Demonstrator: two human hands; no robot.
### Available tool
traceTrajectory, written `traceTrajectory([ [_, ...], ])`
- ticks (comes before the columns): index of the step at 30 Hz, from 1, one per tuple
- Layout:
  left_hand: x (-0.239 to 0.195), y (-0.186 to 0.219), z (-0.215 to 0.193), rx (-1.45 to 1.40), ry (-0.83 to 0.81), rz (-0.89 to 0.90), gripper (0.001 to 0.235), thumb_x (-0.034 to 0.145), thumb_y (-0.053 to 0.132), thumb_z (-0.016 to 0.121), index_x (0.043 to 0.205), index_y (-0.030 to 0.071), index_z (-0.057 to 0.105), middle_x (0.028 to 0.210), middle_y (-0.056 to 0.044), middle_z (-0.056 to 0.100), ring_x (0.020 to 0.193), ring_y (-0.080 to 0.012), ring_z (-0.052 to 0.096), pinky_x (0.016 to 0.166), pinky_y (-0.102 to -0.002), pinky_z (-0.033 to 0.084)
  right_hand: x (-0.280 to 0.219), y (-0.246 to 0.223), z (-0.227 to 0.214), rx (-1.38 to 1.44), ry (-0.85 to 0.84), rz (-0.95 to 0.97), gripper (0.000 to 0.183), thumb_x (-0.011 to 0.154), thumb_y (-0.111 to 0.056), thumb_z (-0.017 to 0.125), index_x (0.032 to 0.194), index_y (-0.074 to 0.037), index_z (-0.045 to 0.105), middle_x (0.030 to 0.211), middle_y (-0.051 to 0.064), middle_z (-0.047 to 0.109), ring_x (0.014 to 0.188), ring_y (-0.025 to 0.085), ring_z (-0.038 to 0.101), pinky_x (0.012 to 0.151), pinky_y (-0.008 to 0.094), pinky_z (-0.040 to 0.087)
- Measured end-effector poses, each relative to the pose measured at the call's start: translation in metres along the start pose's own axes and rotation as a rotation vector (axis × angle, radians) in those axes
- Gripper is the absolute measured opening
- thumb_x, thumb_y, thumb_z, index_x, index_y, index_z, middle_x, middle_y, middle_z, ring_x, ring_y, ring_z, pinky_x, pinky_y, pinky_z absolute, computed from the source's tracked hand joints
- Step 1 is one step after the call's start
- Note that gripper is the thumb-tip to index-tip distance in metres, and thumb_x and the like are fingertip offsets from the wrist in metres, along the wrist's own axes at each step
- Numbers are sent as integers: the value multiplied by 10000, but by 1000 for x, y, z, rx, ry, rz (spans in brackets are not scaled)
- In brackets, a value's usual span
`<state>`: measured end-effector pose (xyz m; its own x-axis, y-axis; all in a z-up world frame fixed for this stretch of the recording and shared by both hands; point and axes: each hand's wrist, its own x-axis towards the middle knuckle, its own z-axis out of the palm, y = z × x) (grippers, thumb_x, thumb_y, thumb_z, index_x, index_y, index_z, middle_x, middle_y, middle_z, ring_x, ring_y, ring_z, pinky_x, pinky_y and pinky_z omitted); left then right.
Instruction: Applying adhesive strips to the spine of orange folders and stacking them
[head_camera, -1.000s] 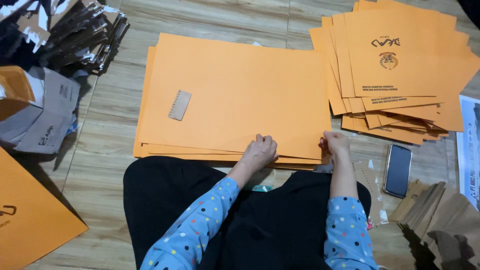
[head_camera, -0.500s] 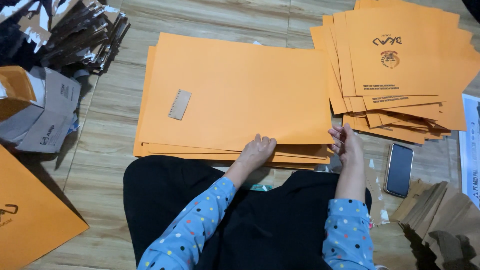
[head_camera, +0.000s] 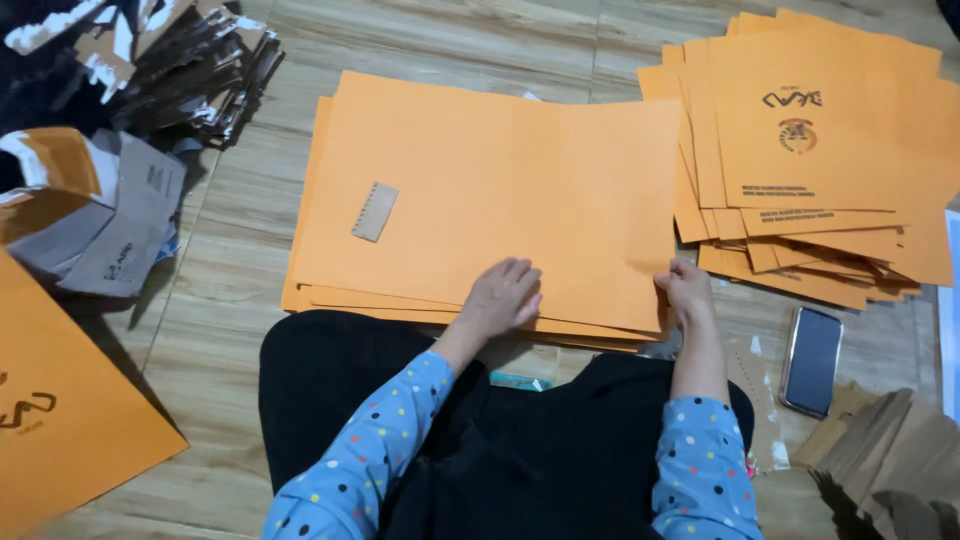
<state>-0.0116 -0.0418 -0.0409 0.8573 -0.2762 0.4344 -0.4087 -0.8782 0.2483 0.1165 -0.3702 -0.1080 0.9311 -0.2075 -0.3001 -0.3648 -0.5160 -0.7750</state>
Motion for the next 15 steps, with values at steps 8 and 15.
traceTrajectory([
  [8, -26, -113, -76, 276, -14, -817, 525, 787, 302, 631, 1254, 111, 488, 1397, -194, 320, 1314, -361, 227, 1046, -563, 103, -22, -24, 5, 230, -11, -125, 314, 771, -70, 709, 1017, 55, 560, 769, 115, 559, 731, 208, 553, 639, 315, 481],
  [15, -49, -167, -89, 196, 99, -815, 528, 657, 207, 658, 1158, 122, 515, 936, -116, 493, 838, -346, 513, 659, -459, 463, -3, -7, 7, 34, 85, -43, 399, 652, -237, 784, 969, -74, 603, 739, 101, 585, 704, 241, 591, 625, 359, 466],
])
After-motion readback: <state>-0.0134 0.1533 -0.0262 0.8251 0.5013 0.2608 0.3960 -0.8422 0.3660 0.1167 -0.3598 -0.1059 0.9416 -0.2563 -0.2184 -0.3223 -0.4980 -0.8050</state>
